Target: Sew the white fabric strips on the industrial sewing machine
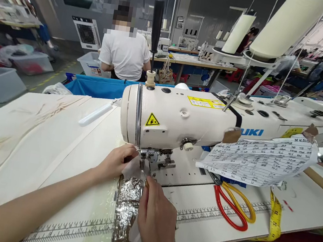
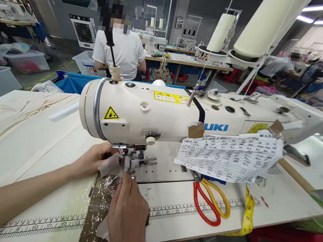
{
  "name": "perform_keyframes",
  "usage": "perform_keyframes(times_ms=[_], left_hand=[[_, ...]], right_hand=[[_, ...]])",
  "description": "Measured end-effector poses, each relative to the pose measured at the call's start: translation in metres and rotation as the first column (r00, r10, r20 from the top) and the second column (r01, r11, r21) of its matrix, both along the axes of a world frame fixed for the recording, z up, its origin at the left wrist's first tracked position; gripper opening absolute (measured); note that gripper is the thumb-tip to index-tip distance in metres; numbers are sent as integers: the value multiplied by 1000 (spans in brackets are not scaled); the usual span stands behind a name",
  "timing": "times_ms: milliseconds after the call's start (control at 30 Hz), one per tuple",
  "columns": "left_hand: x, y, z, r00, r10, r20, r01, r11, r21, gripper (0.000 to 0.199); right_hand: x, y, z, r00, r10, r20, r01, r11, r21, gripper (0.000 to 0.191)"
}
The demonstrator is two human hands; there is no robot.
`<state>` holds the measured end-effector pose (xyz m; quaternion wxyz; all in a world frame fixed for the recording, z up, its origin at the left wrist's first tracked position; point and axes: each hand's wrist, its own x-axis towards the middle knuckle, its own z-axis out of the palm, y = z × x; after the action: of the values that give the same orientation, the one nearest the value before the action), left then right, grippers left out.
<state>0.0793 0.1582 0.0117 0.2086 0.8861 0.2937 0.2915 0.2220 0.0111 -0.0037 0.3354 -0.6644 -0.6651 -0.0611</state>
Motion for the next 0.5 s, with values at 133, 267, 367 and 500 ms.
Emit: perform_keyframes(times_ms=[133, 267, 367, 500], left_hand=[[0, 0, -3, 998, -36, 45, 29, 988, 153, 26], [-1, -3, -1, 992, -124, -23, 125, 938, 323, 21], [-5, -9, 6, 975, -165, -150, 207, 919, 334, 22], [-9, -19, 11, 929, -138, -344, 258, 906, 334, 26]], right_hand=[[-1, 2, 2, 999, -18, 34, 18, 1000, -2, 49], [-2, 6, 3, 996, -46, 74, 43, 998, 38, 49], [-1, -2, 3, 995, -58, 81, 53, 997, 60, 46], [-4, -41, -1, 990, -10, -142, 8, 1000, -18, 32]])
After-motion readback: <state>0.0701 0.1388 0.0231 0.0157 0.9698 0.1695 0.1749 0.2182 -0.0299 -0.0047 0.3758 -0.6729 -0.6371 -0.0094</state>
